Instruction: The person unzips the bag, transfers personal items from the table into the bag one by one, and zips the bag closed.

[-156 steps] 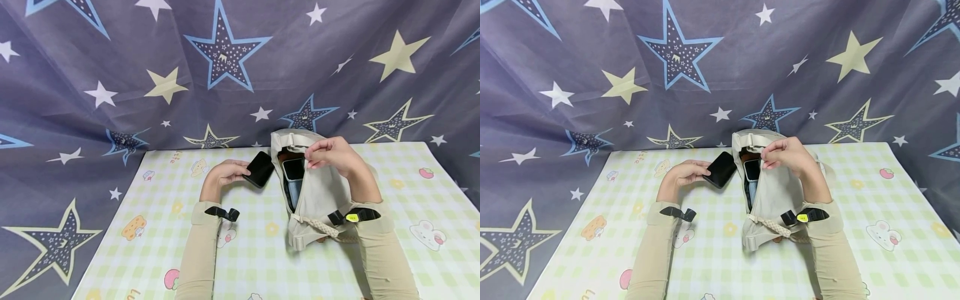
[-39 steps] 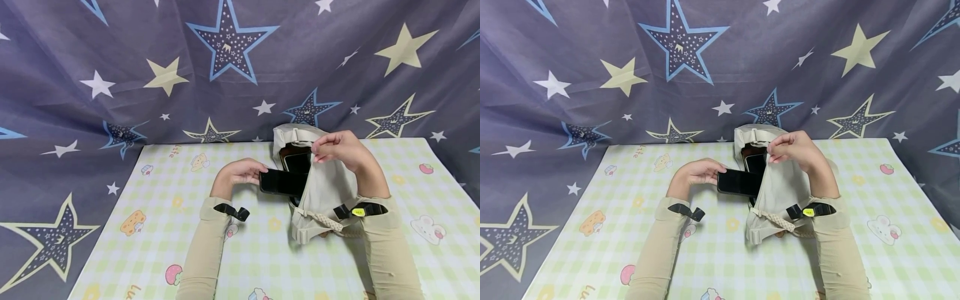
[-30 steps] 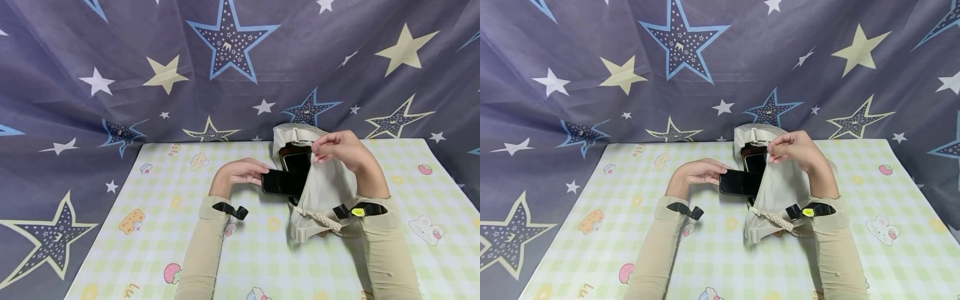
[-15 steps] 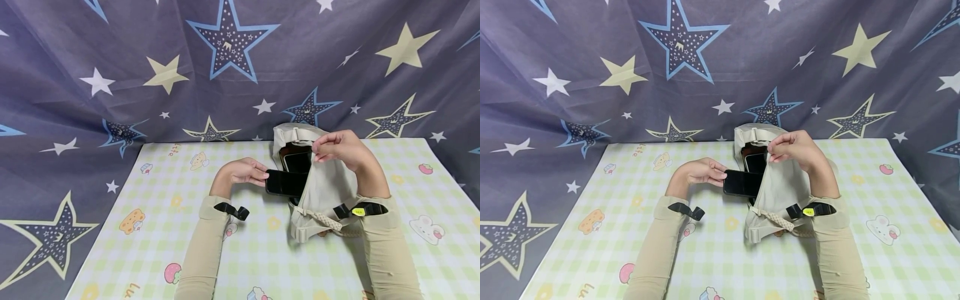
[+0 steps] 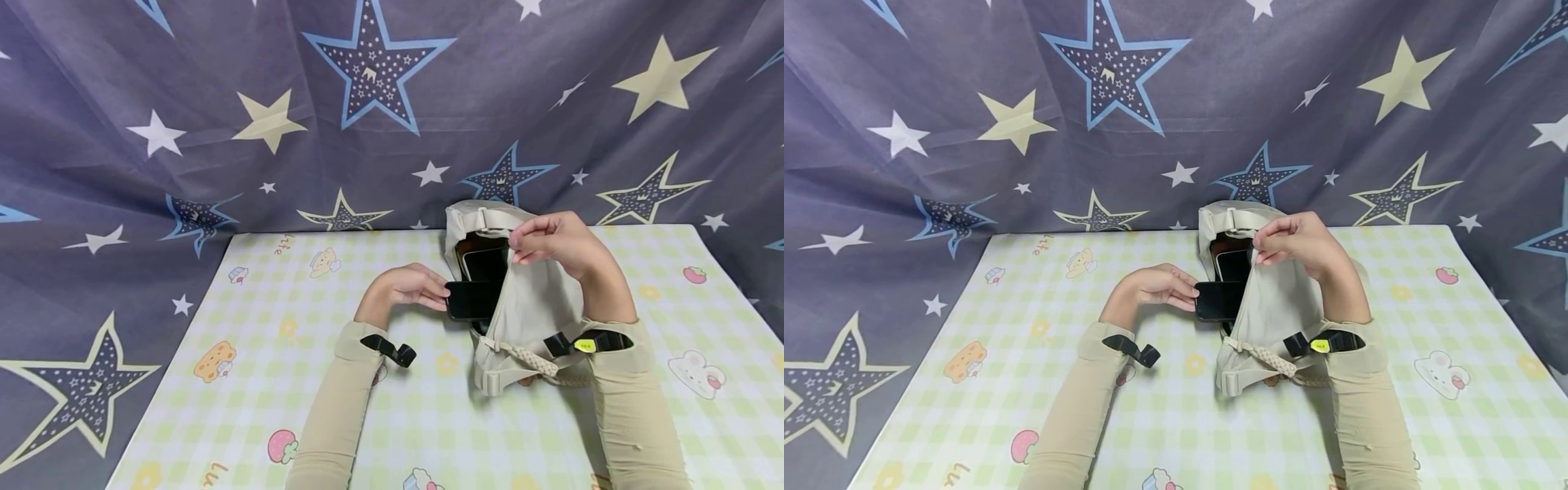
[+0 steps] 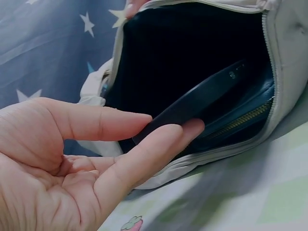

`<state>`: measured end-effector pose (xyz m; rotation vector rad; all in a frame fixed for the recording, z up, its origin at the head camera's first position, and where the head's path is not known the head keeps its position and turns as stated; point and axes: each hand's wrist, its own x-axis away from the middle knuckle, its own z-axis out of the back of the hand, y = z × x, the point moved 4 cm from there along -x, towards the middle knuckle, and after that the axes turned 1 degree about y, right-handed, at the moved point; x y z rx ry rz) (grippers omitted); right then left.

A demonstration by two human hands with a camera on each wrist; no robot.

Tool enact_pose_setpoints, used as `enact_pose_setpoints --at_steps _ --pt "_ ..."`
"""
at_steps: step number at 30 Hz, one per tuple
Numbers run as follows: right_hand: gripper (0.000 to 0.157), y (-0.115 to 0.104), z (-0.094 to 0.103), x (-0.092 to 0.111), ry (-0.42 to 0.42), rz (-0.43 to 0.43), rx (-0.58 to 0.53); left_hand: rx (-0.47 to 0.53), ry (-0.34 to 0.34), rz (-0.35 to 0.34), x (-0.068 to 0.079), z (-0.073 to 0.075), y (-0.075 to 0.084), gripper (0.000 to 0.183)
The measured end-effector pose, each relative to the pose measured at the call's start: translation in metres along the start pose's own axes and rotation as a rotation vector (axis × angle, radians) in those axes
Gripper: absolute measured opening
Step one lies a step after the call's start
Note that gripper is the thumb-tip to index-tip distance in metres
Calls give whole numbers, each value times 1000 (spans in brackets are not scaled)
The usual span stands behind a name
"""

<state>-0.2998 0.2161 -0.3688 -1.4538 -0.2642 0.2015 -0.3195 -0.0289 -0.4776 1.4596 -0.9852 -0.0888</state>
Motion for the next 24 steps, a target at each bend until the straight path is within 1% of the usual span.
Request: enact_pose_setpoints --at_steps 5,9,13,16,20,24 --pt "15 0 -1 -1 -6 3 -3 17 13 19 -5 -3 -3 15" --pt "15 0 0 -1 -6 3 -1 25 36 33 -6 -2 -5 20" --pt "14 1 0 -1 -6 0 2 -15 59 65 -5 -1 -7 29" --pt "13 2 -1 -1 -5 -1 6 -48 73 81 -5 -1 -9 31" --pt "13 2 -1 -1 -4 5 12 -44 112 72 -5 -4 -8 26" --pt "15 2 -1 -2 -8 11 19 -35 131 71 -8 -8 -8 14"
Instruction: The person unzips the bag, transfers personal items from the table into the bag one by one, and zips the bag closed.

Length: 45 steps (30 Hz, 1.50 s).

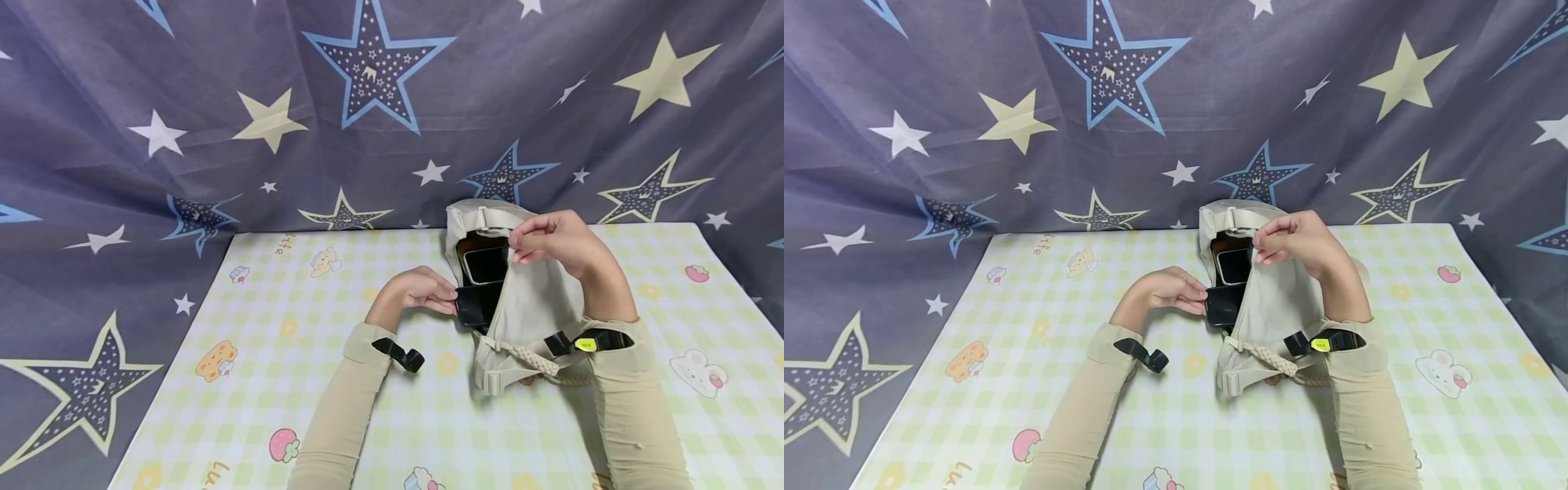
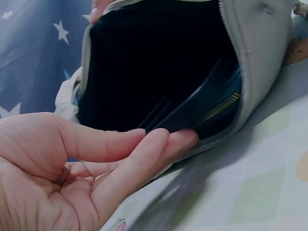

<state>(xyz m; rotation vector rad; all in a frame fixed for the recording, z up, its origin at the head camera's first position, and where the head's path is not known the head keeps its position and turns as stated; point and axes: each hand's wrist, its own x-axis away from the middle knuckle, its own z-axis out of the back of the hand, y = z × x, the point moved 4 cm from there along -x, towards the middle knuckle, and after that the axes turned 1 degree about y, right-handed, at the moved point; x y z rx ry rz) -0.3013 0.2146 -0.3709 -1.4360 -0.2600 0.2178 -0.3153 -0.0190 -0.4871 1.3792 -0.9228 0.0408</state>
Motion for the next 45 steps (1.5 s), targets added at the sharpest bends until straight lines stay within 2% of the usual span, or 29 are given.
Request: enact_pose_setpoints --at_steps 2,8,14,19,32,38,45 --pt "14 0 0 0 1 -1 1 -7 9 3 -1 -1 -1 11" --pt "12 -1 0 0 6 -2 1 -24 12 12 -2 0 -1 20" --pt "13 -1 -1 0 6 -2 24 35 13 14 -4 -3 -1 7" --pt "14 0 -1 1 6 -7 32 65 -5 18 -6 -7 -2 10" --pt "14 -1 -1 0 2 7 26 69 31 0 -6 -7 0 5" --pt "14 0 -2 0 -2 4 25 76 32 -6 -6 -13 0 15" --pt "14 1 -2 0 2 -3 18 88 37 -7 -8 -16 -1 17"
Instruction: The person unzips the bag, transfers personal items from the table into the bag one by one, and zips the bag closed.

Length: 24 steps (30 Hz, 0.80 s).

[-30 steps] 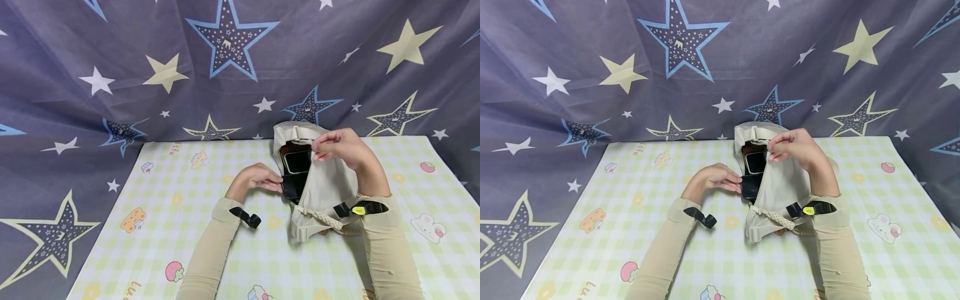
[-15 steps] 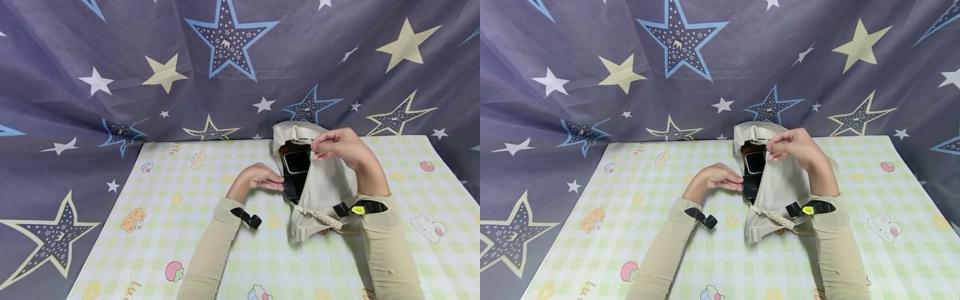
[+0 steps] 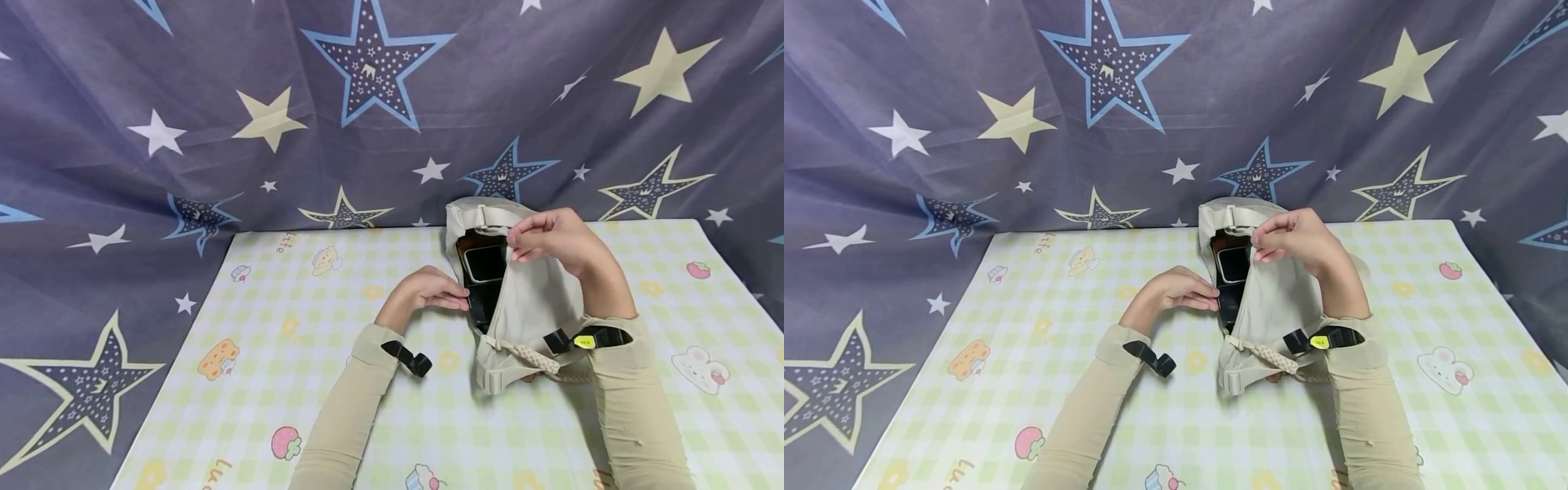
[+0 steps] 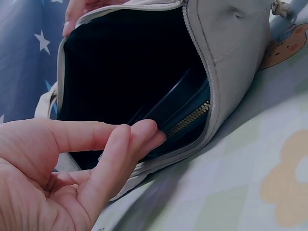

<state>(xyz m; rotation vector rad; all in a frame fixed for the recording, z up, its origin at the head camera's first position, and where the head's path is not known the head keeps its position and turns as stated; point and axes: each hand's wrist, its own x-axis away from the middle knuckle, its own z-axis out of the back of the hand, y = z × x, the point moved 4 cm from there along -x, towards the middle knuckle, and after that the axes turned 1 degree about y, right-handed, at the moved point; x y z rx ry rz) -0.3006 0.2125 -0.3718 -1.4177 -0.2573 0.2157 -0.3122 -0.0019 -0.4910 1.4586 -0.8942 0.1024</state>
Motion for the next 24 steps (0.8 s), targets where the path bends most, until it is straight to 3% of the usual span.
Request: enact_pose_setpoints --at_steps 12,24 --pt "12 0 -2 -1 -2 -8 0 82 24 -43 -4 -6 -1 15" --pt "14 -1 -4 -2 -4 -13 0 78 41 -95 -2 -12 -1 12"
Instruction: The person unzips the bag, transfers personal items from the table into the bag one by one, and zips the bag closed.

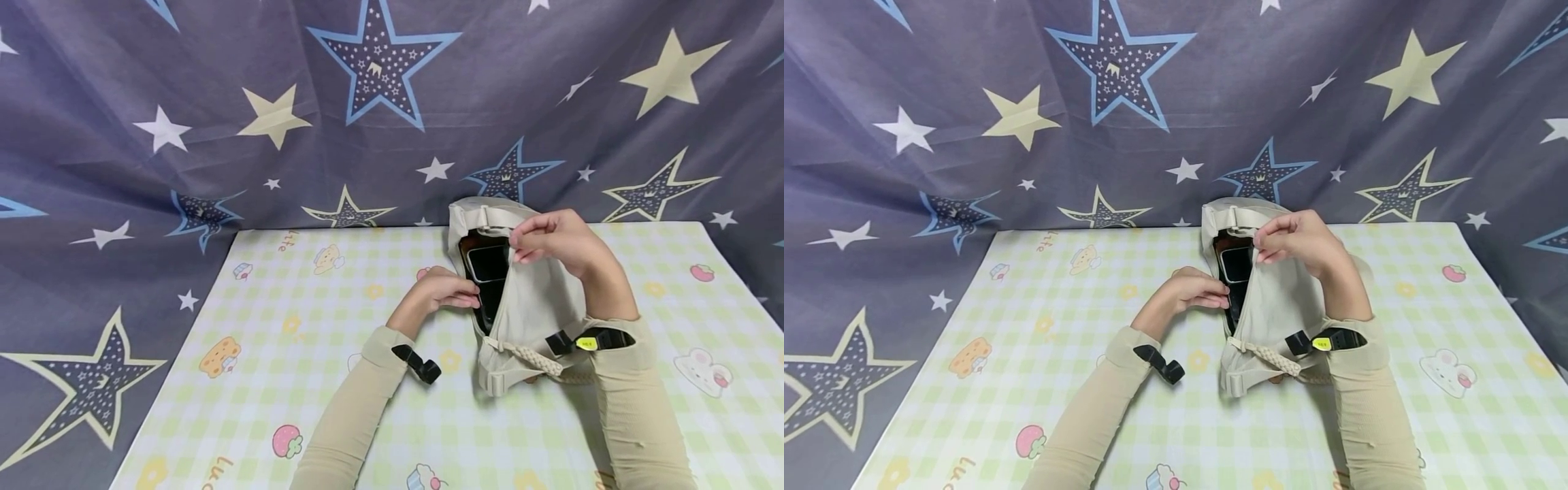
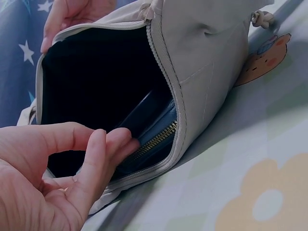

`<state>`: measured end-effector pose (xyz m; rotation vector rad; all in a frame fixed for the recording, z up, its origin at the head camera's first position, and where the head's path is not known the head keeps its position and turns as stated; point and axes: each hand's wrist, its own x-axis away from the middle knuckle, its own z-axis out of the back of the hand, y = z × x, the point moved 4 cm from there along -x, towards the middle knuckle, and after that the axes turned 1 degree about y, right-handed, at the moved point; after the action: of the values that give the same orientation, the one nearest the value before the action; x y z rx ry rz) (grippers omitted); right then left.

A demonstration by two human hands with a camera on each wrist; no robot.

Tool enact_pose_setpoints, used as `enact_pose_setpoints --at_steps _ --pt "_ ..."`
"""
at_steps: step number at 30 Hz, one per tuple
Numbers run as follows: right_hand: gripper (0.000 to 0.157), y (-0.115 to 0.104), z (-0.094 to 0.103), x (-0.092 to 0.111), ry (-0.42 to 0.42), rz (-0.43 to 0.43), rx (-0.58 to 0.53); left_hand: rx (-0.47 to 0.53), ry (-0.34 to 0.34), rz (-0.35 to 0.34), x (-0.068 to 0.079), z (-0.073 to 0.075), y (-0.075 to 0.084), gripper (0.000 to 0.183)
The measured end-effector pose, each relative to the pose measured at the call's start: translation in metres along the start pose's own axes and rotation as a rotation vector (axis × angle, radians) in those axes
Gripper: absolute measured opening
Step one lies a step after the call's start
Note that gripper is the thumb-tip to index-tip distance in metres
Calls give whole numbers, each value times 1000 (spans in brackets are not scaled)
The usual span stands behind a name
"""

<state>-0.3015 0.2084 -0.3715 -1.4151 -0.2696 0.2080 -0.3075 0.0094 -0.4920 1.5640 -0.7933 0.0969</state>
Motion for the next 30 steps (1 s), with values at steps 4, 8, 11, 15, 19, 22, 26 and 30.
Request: enact_pose_setpoints --at_steps 4,8,11,15,19,22,26,30 --pt "14 1 1 1 0 2 -9 4 13 -3 -1 -1 -1 9" --pt "15 1 2 1 6 1 -8 17 33 -11 -2 -1 -1 9" --pt "14 1 2 1 6 5 -4 20 43 -17 -2 -1 -1 8" --pt "13 0 2 1 3 9 0 23 56 -23 -1 -2 -1 8" --pt "14 0 1 1 0 15 -8 30 69 -37 -1 -1 -1 8" --pt "14 0 1 1 -5 19 -14 31 75 -43 -1 0 -2 14" --pt "13 0 0 1 -10 15 -7 36 68 -36 -2 1 -2 9" --pt "13 0 0 1 -12 10 0 37 58 -25 -2 0 -1 5"
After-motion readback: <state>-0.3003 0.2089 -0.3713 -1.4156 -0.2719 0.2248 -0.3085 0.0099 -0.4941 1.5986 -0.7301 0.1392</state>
